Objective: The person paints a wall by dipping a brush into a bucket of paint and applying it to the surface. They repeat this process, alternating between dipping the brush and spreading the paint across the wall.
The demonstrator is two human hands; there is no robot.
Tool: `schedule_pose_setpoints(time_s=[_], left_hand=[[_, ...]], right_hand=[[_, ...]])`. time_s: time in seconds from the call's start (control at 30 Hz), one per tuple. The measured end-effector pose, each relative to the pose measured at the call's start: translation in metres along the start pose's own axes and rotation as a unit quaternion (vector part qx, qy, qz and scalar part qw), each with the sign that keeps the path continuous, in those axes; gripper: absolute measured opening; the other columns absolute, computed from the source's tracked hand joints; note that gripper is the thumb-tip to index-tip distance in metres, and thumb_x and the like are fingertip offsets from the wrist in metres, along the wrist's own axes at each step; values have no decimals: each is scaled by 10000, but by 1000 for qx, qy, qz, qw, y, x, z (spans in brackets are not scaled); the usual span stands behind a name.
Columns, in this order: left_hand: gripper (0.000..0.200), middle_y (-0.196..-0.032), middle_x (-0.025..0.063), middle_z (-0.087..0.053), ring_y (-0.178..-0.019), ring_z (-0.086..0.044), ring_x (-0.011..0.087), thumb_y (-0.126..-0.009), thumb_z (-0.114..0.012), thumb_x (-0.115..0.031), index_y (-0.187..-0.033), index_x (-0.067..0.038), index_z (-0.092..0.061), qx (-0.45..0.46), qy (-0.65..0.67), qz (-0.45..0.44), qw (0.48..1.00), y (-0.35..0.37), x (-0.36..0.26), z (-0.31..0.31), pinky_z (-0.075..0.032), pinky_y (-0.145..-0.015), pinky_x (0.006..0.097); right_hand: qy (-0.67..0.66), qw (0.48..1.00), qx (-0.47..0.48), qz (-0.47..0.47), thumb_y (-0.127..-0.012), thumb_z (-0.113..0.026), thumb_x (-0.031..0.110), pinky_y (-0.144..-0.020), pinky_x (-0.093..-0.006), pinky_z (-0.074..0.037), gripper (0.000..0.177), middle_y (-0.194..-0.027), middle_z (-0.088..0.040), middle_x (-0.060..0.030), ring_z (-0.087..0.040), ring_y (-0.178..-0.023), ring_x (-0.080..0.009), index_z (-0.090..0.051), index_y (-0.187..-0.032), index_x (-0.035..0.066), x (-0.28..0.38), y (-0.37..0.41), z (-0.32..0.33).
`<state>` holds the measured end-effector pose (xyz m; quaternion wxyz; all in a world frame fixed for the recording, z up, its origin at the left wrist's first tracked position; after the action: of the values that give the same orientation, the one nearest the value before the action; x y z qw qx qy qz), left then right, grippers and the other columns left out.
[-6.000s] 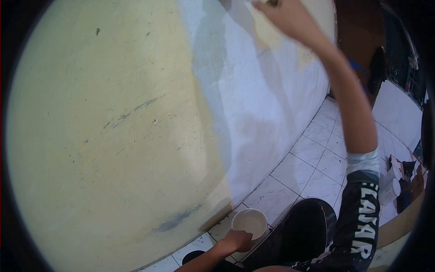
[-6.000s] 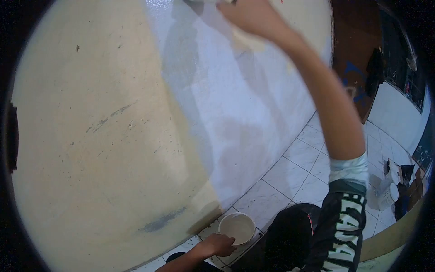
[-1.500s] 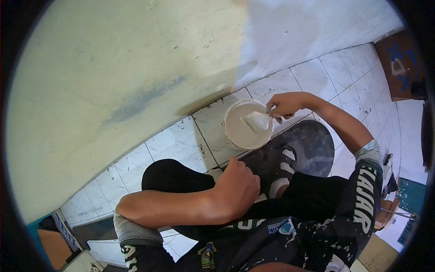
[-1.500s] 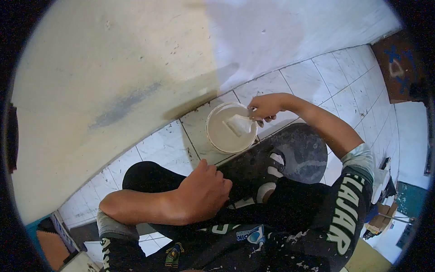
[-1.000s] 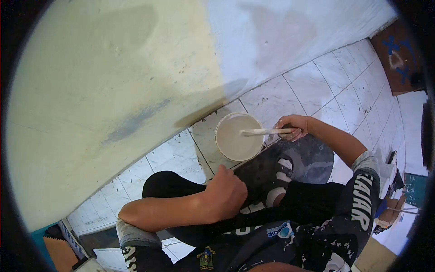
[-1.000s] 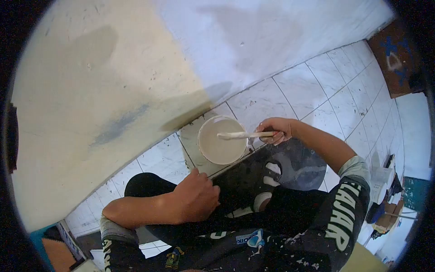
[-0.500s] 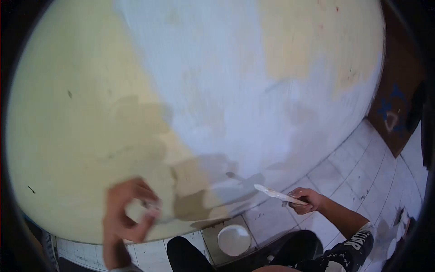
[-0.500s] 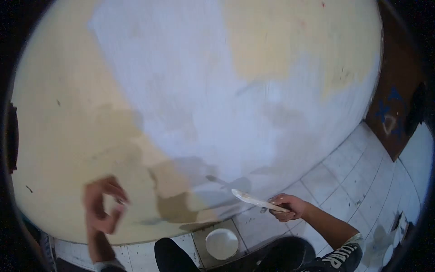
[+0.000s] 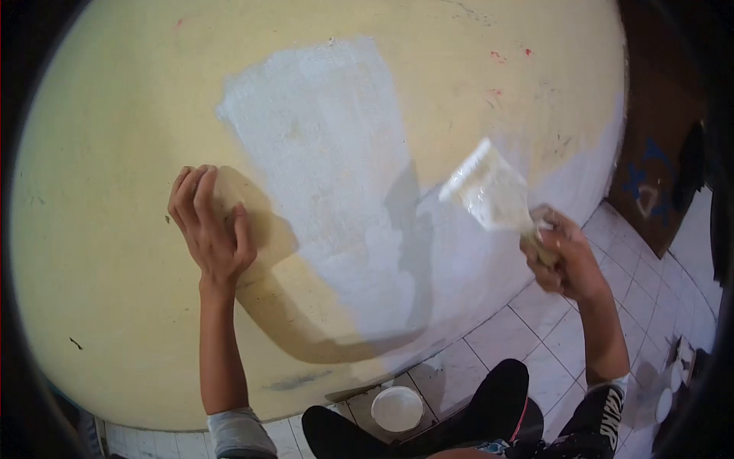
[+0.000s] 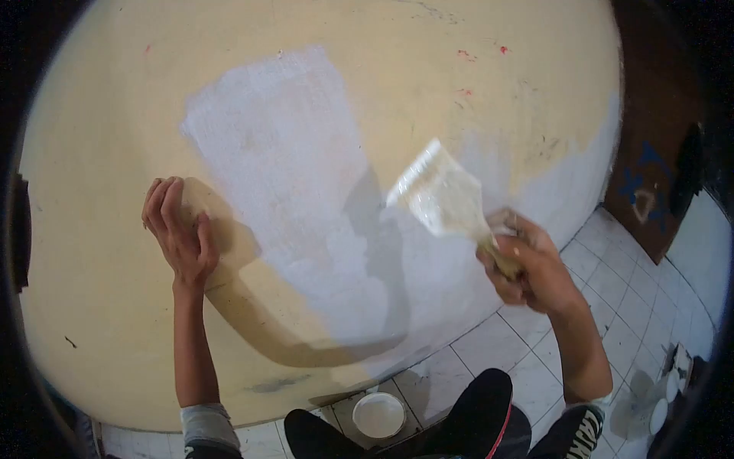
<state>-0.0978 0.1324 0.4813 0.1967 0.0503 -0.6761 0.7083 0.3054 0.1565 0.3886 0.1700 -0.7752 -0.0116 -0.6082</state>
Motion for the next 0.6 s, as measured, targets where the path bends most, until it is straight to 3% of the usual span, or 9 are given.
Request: schedule_pose_setpoints(time_s=[0.07,0.1,0.13,0.2,0.3,0.37,0.43,0.5,0.6], left_hand=[[518,-1320,157,-474,-1293,-377,389,-751,-554,-51,-1267,-13,-517,-13,29,33,999,-6,11,14,-327,-1058,510],[529,-1322,160,-477,-1299,-383,384,-750,-552,-45,-1276,-15,-514,4,27,23,999,-39,-4,-6,-330,-1057,506],[539,-1324,163,-480,-1305,-388,378,-749,-550,-39,-1286,-17,-510,11,23,14,1000,-47,-2,-6,-333,-1055,502],[540,-1323,165,-487,-1300,-402,381,-745,-548,-32,-1284,-16,-517,-5,35,-3,999,-43,2,-6,-341,-1051,497],[525,-1326,160,-497,-1308,-409,374,-762,-551,-5,-1285,-14,-524,-24,46,-6,999,-29,-1,5,-349,-1062,485],[510,-1330,153,-500,-1321,-402,364,-781,-555,15,-1289,-13,-526,-18,50,7,999,-28,2,5,-347,-1079,479],[499,-1303,161,-523,-1267,-462,375,-727,-547,-2,-1225,-22,-582,-33,22,-3,999,-30,1,7,-393,-1022,463],[498,-1301,156,-527,-1268,-465,368,-724,-551,-3,-1220,-25,-589,-34,24,-5,999,-30,3,6,-395,-1022,460],[506,-1313,147,-521,-1288,-451,358,-735,-553,19,-1238,-28,-580,-27,33,-3,999,-27,5,4,-377,-1047,458]], right_hand=[[121,987,-65,86,-973,-531,166,-362,-216,-236,208,-767,-544,-54,-353,-431,-55,-504,-1098,2,46,0,-26],[203,968,-99,105,-976,-538,164,-399,-217,-230,220,-780,-527,-49,-338,-475,-44,-518,-1129,7,80,-20,-6],[300,939,-122,115,-969,-544,150,-482,-242,-341,247,-788,-523,-49,-393,-552,-74,-552,-1164,-1,101,-30,-10],[409,857,-163,268,-955,-547,141,-626,-277,-425,276,-777,-524,-53,-453,-659,-119,-578,-1192,4,137,-40,-25],[447,818,-169,322,-933,-548,143,-730,-300,-441,290,-783,-533,-77,-478,-730,-153,-592,-1184,3,147,-51,-45],[468,800,-175,331,-924,-550,154,-708,-301,-443,307,-776,-540,-85,-483,-710,-158,-595,-1189,6,159,-61,-56],[487,783,-182,342,-915,-552,164,-687,-303,-444,324,-770,-547,-93,-488,-691,-162,-599,-1195,9,172,-69,-61],[521,740,-197,377,-899,-556,179,-661,-316,-448,355,-741,-560,-104,-498,-656,-176,-609,-1203,3,181,-74,-67],[522,752,-178,360,-889,-563,182,-655,-337,-460,371,-735,-588,-131,-516,-639,-197,-612,-1210,2,178,-84,-67]])
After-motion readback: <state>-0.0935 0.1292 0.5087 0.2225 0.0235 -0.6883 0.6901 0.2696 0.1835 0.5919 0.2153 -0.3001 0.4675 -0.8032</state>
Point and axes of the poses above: each hand's wrist, its own y-axis away from the middle knuckle, its own z-axis out of the back of the hand, x = y × z, the point moved 8 cm from there along -y, towards the middle knuckle
